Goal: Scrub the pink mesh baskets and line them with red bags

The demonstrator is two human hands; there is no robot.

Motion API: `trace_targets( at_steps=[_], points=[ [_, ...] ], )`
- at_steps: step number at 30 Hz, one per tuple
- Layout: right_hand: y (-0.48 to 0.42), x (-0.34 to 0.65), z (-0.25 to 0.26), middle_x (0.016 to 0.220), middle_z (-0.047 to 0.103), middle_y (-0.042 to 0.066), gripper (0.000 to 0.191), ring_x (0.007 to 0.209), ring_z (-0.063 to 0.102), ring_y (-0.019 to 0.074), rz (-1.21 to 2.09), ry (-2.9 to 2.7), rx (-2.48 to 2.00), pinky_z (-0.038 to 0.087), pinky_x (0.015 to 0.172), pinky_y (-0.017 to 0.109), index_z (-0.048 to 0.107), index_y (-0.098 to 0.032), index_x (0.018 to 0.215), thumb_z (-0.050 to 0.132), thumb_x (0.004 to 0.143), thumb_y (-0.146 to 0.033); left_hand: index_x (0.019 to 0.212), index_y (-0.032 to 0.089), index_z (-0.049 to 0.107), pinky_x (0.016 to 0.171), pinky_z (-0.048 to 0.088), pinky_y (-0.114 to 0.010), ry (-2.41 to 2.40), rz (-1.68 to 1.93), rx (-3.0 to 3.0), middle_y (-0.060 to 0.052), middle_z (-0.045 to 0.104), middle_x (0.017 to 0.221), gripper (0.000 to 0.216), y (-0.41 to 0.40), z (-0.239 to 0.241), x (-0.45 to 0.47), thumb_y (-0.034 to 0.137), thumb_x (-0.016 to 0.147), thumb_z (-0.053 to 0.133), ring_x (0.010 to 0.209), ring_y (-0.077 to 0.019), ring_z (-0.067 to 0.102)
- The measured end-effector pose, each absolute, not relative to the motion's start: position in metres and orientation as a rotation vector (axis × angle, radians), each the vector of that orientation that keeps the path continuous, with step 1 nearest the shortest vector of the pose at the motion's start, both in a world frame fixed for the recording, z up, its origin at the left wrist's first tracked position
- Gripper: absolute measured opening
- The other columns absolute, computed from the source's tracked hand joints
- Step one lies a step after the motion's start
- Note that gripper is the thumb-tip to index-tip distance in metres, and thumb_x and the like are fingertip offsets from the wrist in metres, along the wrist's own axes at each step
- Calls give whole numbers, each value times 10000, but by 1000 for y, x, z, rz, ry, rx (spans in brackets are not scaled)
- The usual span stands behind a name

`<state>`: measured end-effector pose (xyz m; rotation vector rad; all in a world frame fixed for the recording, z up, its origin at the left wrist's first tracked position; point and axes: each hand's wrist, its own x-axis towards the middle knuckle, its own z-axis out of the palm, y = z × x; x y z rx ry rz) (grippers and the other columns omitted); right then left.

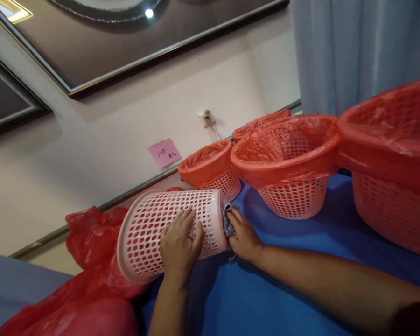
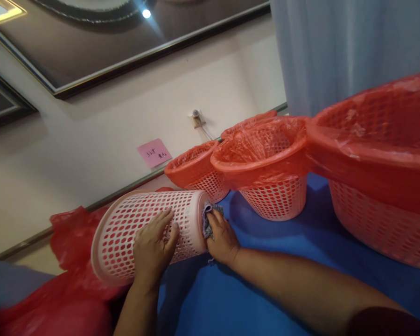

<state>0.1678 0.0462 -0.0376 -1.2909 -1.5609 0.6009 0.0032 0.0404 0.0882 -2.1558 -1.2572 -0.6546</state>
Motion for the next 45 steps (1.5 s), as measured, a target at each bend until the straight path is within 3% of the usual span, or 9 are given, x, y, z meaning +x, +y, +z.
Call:
trace_targets(
  at_steps=[3, 9, 16, 22, 28, 33, 36, 39, 45],
  points=[
    [57, 177, -40, 1527, 507, 119, 737, 1420, 467, 242, 627, -1579, -1249, 365, 1210, 396, 551, -179, 1414, 555, 695, -14, 1245, 170, 720, 1038, 482, -499, -1252, -644, -2154, -134, 741, 1321, 390, 41, 87, 4, 353, 978, 503, 1276, -332, 667],
    [79, 183, -43, 1036, 728, 101, 367, 1025, 696, 269, 733, -1515, -1383, 537, 962, 393, 713, -176, 1020, 609, 696, -40, 1240, 161, 720, 1021, 482, -503, -1237, -652, -2146, -137, 740, 1323, 388, 41, 86, 4, 349, 975, 508, 1270, -337, 671],
    [90, 196, -4, 1477, 540, 103, 720, 1417, 478, 227, 544, -1417, -1162, 360, 1216, 396, 531, -201, 1415, 526, 715, -32, 1239, 180, 723, 1032, 477, -517, -1234, -667, -2169, -138, 740, 1323, 378, 42, 84, 3, 359, 968, 530, 1280, -348, 664],
    [25, 175, -30, 1389, 548, 128, 672, 1331, 518, 284, 472, -1540, -1090, 409, 1174, 460, 522, -207, 1322, 581, 668, -65, 1223, 193, 722, 1027, 482, -511, -1243, -684, -2158, -135, 747, 1312, 363, 42, 85, 3, 352, 962, 525, 1260, -337, 677],
    [38, 173, -42, 1102, 664, 118, 469, 1034, 676, 288, 716, -1564, -1428, 546, 958, 435, 624, -183, 1114, 626, 661, -62, 1217, 190, 722, 1035, 485, -503, -1236, -693, -2165, -133, 754, 1298, 362, 44, 84, 1, 345, 959, 522, 1260, -334, 677],
    [86, 190, -20, 1551, 448, 128, 808, 1442, 449, 250, 594, -1487, -1282, 370, 1209, 431, 445, -203, 1490, 565, 710, -27, 1222, 197, 721, 1041, 484, -505, -1242, -706, -2152, -124, 752, 1306, 357, 44, 81, 3, 351, 958, 536, 1268, -333, 672],
    [105, 197, -15, 1628, 376, 96, 903, 1525, 332, 205, 582, -1524, -1187, 291, 1261, 386, 395, -218, 1555, 536, 693, 12, 1217, 205, 720, 1041, 485, -503, -1250, -697, -2149, -115, 751, 1311, 348, 43, 79, 5, 348, 949, 551, 1271, -335, 670],
    [109, 198, -24, 1518, 524, 116, 808, 1433, 471, 230, 668, -1565, -1215, 382, 1200, 384, 534, -191, 1455, 554, 675, 17, 1225, 196, 717, 1041, 482, -514, -1249, -682, -2146, -123, 750, 1310, 356, 42, 78, 7, 347, 942, 560, 1278, -346, 662],
    [91, 199, -42, 1071, 757, 109, 378, 1039, 714, 296, 869, -1620, -1377, 543, 936, 382, 749, -175, 952, 653, 619, -24, 1254, 173, 704, 1026, 481, -531, -1240, -662, -2135, -135, 731, 1340, 377, 38, 77, 8, 336, 952, 547, 1288, -363, 649]
  ],
)
